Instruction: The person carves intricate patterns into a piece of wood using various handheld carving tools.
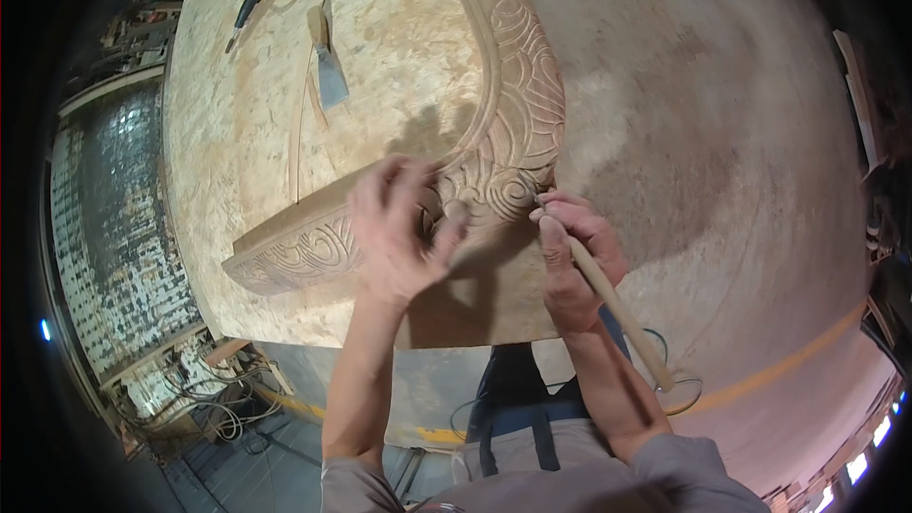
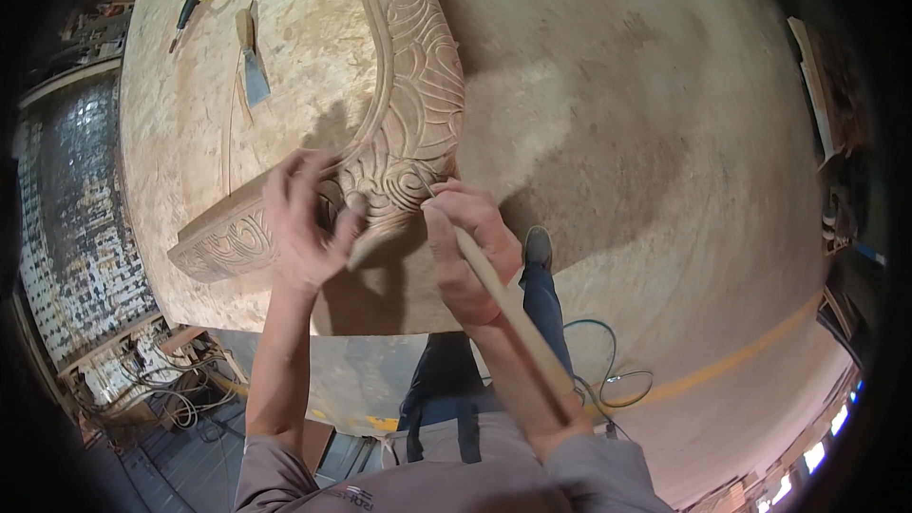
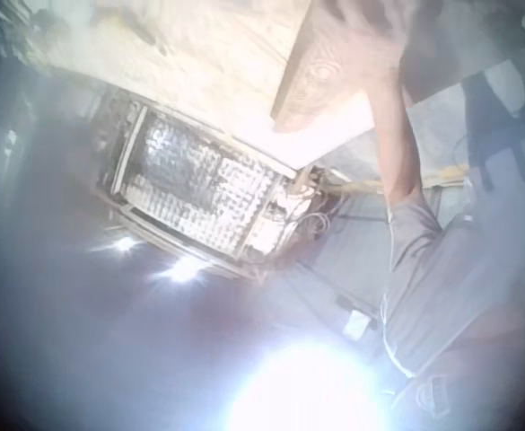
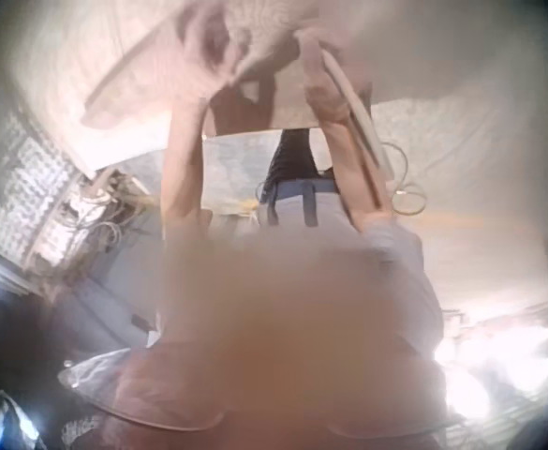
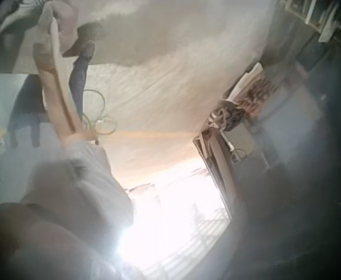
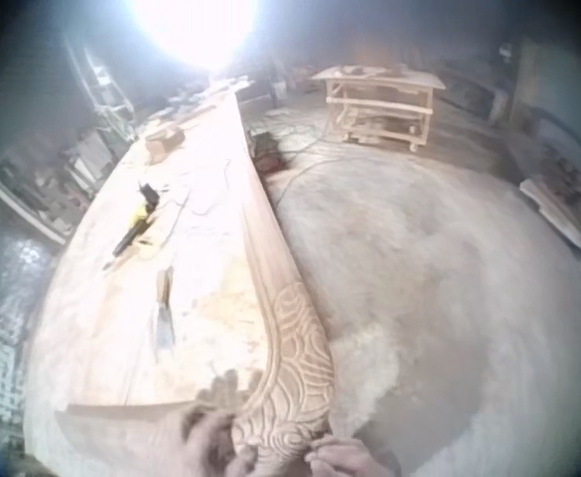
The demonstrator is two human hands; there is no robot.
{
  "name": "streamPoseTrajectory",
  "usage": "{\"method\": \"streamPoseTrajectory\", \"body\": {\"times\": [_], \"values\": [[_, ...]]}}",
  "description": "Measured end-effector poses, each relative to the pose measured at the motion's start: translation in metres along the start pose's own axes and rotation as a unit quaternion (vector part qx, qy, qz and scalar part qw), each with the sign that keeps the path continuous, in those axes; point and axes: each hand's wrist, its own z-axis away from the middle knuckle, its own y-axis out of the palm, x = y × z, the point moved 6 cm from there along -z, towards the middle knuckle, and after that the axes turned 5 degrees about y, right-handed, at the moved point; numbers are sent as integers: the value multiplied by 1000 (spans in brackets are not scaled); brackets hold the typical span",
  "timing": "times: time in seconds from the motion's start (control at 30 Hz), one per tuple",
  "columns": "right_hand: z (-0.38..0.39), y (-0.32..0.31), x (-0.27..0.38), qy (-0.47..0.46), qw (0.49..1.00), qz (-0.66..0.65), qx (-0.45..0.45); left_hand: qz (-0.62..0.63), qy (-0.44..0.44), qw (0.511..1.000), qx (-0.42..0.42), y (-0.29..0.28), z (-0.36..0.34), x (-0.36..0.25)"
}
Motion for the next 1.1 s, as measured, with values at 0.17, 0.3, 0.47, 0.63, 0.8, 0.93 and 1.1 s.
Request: {"method": "streamPoseTrajectory", "body": {"times": [0.17, 0.3, 0.47, 0.63, 0.8, 0.93, 1.1], "values": [[7, 8, 6, -40, 992, 116, -20, 3, 148, 987, 65, 20, -1, -32], [6, 14, 20, -87, 983, 159, -12, -5, 156, 986, 58, 23, 0, -27], [10, 8, 20, -120, 983, 136, 0, -1, 157, 986, 50, 24, -1, -28], [20, 10, 13, -103, 982, 160, 16, -5, 139, 989, 46, 24, 2, -29], [20, 8, 11, -72, 987, 144, 6, 3, 124, 991, 42, 25, 1, -29], [24, 7, 5, -44, 988, 149, 3, -4, 141, 989, 51, 27, 0, -30], [18, 10, 12, -128, 976, 176, 14, 2, 114, 992, 56, 27, 3, -27]]}}
